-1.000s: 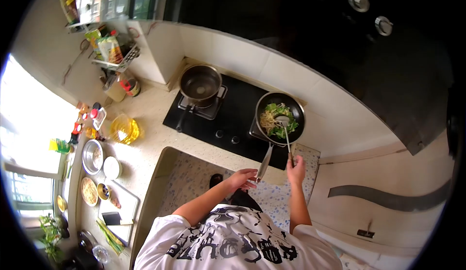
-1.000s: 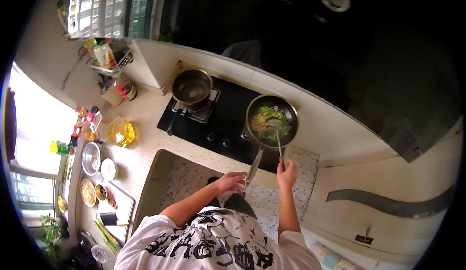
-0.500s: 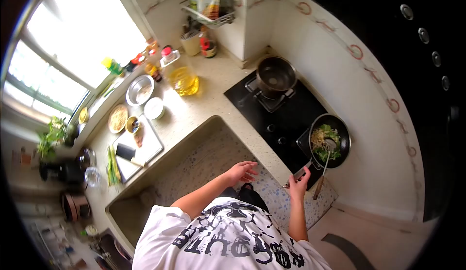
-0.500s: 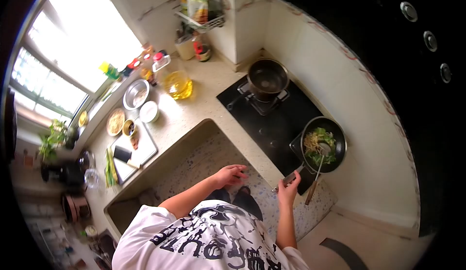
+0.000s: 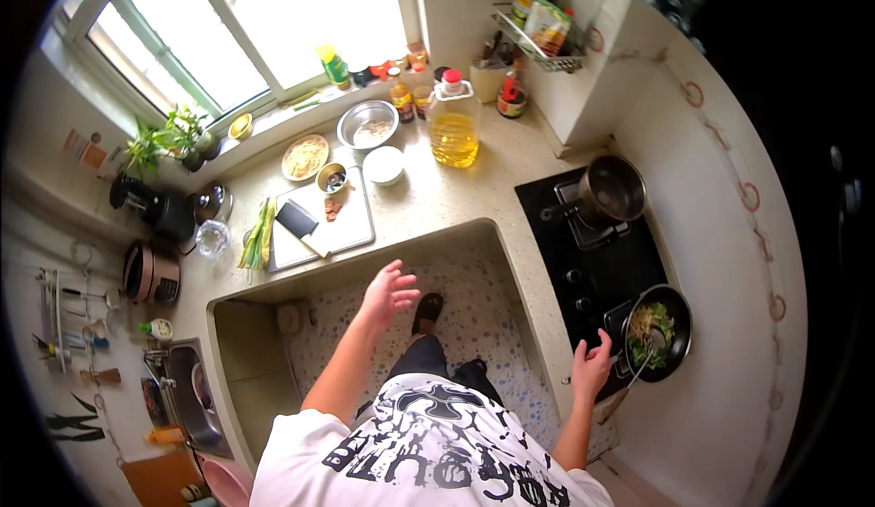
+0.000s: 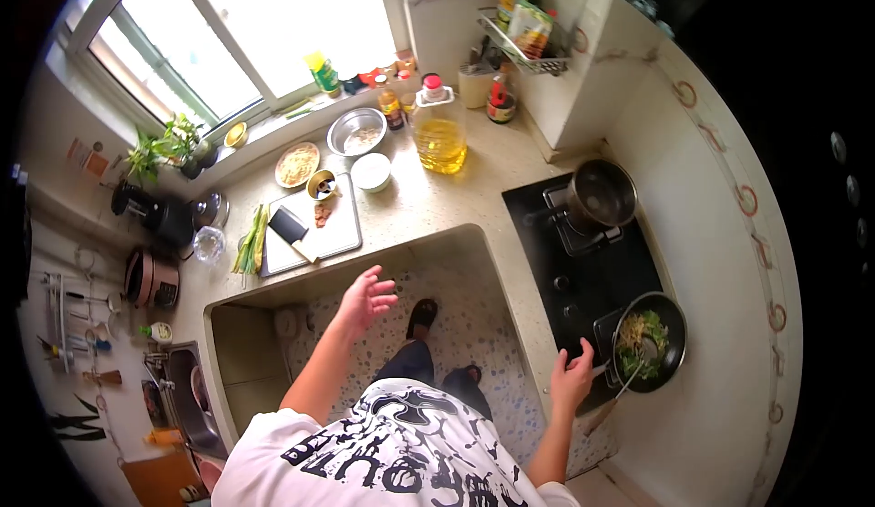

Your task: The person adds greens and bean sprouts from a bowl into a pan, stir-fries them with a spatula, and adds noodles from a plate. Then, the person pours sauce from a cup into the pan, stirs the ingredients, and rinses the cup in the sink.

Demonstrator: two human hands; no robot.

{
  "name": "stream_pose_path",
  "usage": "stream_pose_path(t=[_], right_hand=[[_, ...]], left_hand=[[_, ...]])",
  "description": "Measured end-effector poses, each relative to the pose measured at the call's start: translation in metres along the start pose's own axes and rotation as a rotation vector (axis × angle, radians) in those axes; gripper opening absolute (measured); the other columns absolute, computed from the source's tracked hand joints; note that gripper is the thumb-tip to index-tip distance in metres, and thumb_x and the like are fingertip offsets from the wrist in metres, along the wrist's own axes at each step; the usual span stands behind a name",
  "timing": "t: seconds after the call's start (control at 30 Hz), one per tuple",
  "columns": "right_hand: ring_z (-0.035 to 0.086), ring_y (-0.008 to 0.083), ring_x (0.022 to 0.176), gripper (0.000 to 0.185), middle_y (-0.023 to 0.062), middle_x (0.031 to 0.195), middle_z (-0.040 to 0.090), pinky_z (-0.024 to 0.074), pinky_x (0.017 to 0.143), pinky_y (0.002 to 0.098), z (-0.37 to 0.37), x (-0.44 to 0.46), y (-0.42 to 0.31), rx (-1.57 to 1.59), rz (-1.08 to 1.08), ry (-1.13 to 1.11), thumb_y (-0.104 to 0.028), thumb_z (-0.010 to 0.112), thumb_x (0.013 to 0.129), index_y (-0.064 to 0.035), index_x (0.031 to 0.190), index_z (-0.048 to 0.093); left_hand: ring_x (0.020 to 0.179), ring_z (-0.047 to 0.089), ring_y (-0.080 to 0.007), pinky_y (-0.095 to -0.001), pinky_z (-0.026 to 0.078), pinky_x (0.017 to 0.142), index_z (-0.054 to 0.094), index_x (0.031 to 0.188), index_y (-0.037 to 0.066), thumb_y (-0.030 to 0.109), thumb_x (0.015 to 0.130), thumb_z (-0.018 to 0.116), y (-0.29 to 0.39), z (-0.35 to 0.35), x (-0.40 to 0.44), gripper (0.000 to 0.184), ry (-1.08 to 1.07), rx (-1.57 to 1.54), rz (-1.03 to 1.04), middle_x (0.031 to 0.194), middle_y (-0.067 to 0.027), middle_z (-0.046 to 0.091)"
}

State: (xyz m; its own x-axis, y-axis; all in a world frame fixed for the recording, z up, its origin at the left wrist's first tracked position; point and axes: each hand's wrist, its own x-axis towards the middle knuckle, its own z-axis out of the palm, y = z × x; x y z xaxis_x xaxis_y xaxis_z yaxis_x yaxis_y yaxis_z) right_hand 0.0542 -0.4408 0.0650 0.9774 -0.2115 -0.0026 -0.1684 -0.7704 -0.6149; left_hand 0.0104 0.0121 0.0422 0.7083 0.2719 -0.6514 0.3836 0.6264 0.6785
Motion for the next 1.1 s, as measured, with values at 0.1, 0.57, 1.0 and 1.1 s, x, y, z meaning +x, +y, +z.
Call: stream_pose_path(t=[0.1, 0.57, 1.0, 1.1], right_hand=[[0.055, 0.0259, 0.067, 0.053, 0.0052, 0.07, 0.051, 0.0481, 0.067, 0.0419, 0.043, 0.017, -0.034, 0.005, -0.156, -0.088, -0.019, 0.072, 0.087, -0.0136, 0.137, 0.054], [0.061, 0.0251, 0.066, 0.032, 0.0089, 0.071, 0.06, 0.051, 0.065, 0.0396, 0.251, 0.067, -0.286, 0.063, -0.191, -0.58, -0.021, 0.073, 0.088, -0.007, 0.117, 0.067], [0.056, 0.0176, 0.059, 0.031, 0.0066, 0.07, 0.06, 0.049, 0.059, 0.0333, 0.313, 0.084, -0.331, 0.005, -0.102, -0.532, -0.018, 0.074, 0.088, -0.0065, 0.116, 0.067], [0.057, 0.0176, 0.059, 0.031, 0.0065, 0.07, 0.06, 0.0492, 0.059, 0.0334, 0.315, 0.084, -0.332, -0.01, -0.071, -0.523, -0.018, 0.074, 0.089, -0.0066, 0.117, 0.067]], left_hand=[[0.091, 0.072, -0.0251, -0.0313, 0.059, 0.068, 0.033, 0.155, 0.016, 0.029, 0.103, 0.047, 0.041, -0.033, 0.022, 0.056, 0.079, -0.093, 0.101, 0.122, -0.0138, 0.066], [0.102, 0.06, -0.0208, -0.0356, 0.051, 0.084, 0.027, 0.157, 0.01, 0.027, 0.093, 0.06, 0.292, -0.156, 0.312, 0.074, 0.371, 0.346, 0.367, 0.132, -0.0117, 0.052], [0.063, 0.068, -0.02, -0.0358, 0.056, 0.057, 0.034, 0.155, 0.012, 0.024, 0.082, 0.068, 0.338, -0.158, 0.444, 0.082, 0.395, 0.844, 0.122, 0.089, -0.0148, 0.072], [0.061, 0.068, -0.0196, -0.0337, 0.054, 0.052, 0.041, 0.151, 0.009, 0.018, 0.082, 0.068, 0.332, -0.167, 0.461, 0.075, 0.364, 0.843, 0.09, 0.079, -0.0133, 0.071]])
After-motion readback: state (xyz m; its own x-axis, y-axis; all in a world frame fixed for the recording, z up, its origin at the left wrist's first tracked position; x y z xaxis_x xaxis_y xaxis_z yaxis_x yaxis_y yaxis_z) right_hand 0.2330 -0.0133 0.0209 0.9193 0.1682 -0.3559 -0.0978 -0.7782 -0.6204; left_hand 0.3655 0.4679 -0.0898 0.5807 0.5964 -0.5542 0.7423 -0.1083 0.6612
